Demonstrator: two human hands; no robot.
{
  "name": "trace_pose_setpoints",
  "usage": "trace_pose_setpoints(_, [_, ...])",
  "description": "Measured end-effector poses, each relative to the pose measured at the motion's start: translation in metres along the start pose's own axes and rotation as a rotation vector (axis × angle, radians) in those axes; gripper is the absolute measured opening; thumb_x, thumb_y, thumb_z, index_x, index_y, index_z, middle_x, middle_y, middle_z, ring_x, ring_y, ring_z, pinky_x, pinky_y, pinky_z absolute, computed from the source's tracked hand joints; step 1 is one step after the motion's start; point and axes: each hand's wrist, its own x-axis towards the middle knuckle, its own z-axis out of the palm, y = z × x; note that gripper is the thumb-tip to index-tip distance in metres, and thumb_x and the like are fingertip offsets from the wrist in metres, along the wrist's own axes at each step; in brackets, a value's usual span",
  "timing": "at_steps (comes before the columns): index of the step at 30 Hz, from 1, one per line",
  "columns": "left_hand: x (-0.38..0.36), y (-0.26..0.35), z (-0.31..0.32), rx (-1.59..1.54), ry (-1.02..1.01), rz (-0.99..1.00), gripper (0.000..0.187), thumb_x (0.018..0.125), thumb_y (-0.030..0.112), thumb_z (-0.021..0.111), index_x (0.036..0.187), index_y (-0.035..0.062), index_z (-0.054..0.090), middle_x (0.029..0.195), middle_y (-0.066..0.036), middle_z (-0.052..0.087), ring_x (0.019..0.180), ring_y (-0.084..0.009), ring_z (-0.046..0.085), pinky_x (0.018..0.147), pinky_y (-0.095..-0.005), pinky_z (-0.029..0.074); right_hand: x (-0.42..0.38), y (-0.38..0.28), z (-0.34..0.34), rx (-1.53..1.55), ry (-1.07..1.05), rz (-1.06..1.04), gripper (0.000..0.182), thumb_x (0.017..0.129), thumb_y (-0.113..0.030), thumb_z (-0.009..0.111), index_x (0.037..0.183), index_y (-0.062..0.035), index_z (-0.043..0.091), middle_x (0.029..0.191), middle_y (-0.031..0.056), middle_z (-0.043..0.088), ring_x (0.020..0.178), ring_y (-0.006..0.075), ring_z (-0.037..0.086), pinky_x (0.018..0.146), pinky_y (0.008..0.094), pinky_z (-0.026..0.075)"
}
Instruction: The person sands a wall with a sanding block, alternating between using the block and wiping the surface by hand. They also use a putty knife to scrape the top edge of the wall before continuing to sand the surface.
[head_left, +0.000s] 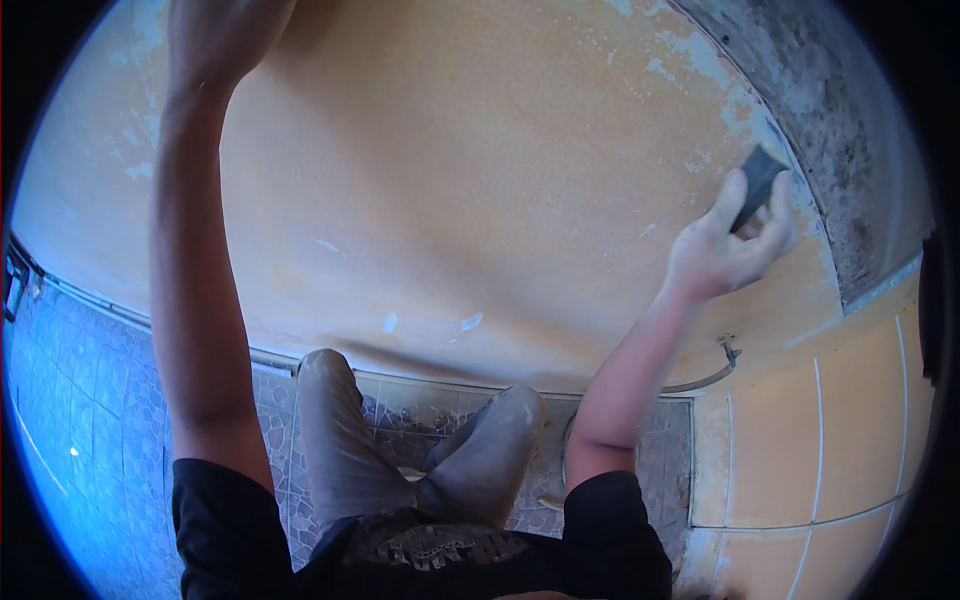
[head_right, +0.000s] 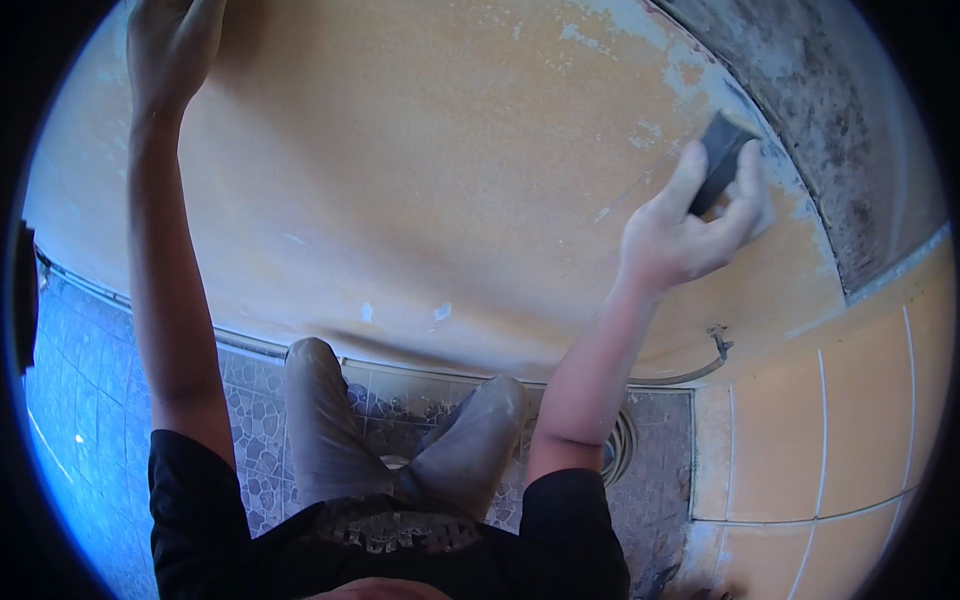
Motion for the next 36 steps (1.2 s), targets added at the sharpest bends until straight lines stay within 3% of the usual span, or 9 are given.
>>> trace_pose_setpoints(7, [0.003,0.000,-0.005,0.163,-0.035,0.011,0.019,0.090,0.015,0.067,0.097,-0.0026,0.067,0.095,-0.013,0.060,0.099,-0.0303,0.058,0.093,-0.0400,0.045,-0.266,0.048,-0.003,0.085,-0.087,-0.275,0.042,0.098,-0.011,0.070,0.138,-0.0015,0.059,0.123,0.0149,0.057,0.109,0.0317,0.057,0.094,0.0468,0.051])
trace_pose_setpoints(10, [0.007,0.002,-0.006,0.155,-0.021,-0.007,0.018,0.090,0.014,0.066,0.095,-0.0024,0.066,0.095,-0.014,0.060,0.099,-0.0313,0.058,0.093,-0.0405,0.045,-0.259,0.045,-0.019,0.293,-0.223,-0.244,0.038,0.094,-0.008,0.075,0.130,-0.0002,0.065,0.122,0.0145,0.054,0.110,0.0320,0.056,0.094,0.0441,0.051])
trace_pose_setpoints(16, [0.003,0.000,-0.006,0.095,-0.059,-0.075,0.020,0.092,0.014,0.066,0.102,-0.0037,0.067,0.101,-0.013,0.062,0.104,-0.0277,0.059,0.096,-0.0391,0.046,0.003,-0.008,0.011,-0.048,0.019,-0.143,0.045,0.096,-0.007,0.072,0.137,0.0071,0.061,0.126,0.0195,0.054,0.110,0.0297,0.058,0.090,0.0411,0.054])
trace_pose_setpoints(20, [0.003,0.000,-0.012,0.157,-0.098,-0.047,0.021,0.092,0.014,0.067,0.103,-0.0044,0.067,0.103,-0.014,0.062,0.106,-0.0293,0.059,0.097,-0.0404,0.045,-0.057,-0.022,0.042,0.077,0.216,-0.160,0.041,0.099,-0.013,0.070,0.135,0.0047,0.063,0.127,0.0226,0.059,0.113,0.0321,0.059,0.093,0.0437,0.054])
trace_pose_setpoints(24, [0.005,0.002,-0.010,0.143,-0.081,-0.033,0.020,0.089,0.012,0.067,0.101,-0.0029,0.067,0.103,-0.015,0.062,0.106,-0.0322,0.058,0.096,-0.0413,0.045,-0.243,-0.028,0.002,0.219,-0.289,-0.420,0.043,0.086,-0.002,0.082,0.127,0.0063,0.068,0.121,0.0132,0.055,0.101,0.0252,0.052,0.086,0.0380,0.051])
trace_pose_setpoints(25, [0.005,-0.001,-0.011,0.153,-0.084,-0.009,0.020,0.088,0.012,0.068,0.101,-0.0026,0.066,0.103,-0.015,0.062,0.105,-0.0330,0.058,0.096,-0.0421,0.044,-0.269,-0.018,0.000,0.274,-0.283,-0.253,0.032,0.077,-0.011,0.089,0.108,-0.0183,0.082,0.113,-0.0039,0.063,0.105,0.0166,0.054,0.085,0.0344,0.038])
trace_pose_setpoints(29, [0.005,-0.009,-0.008,0.129,-0.026,0.078,0.020,0.087,0.014,0.068,0.099,-0.0021,0.066,0.100,-0.015,0.062,0.104,-0.0339,0.058,0.097,-0.0427,0.043,-0.142,0.000,0.017,0.267,-0.006,-0.226,0.037,0.098,-0.009,0.070,0.133,0.0044,0.066,0.118,0.0158,0.056,0.100,0.0192,0.058,0.072,0.0316,0.053])
trace_pose_setpoints(34, [0.004,-0.007,-0.003,0.150,-0.016,0.047,0.019,0.087,0.015,0.068,0.097,-0.0010,0.066,0.099,-0.015,0.060,0.102,-0.0336,0.057,0.096,-0.0434,0.042,-0.018,-0.026,0.031,0.032,0.210,0.103,0.041,0.100,-0.006,0.066,0.139,0.0046,0.061,0.121,0.0174,0.052,0.098,0.0231,0.059,0.077,0.0334,0.054])
trace_pose_setpoints(36, [0.003,-0.010,-0.001,0.159,0.030,0.095,0.019,0.087,0.015,0.068,0.097,-0.0007,0.066,0.098,-0.015,0.060,0.101,-0.0335,0.057,0.095,-0.0435,0.042,-0.072,-0.044,0.047,0.057,0.172,-0.203,0.042,0.099,-0.008,0.068,0.138,0.0048,0.062,0.121,0.0183,0.051,0.096,0.0216,0.059,0.072,0.0330,0.052])
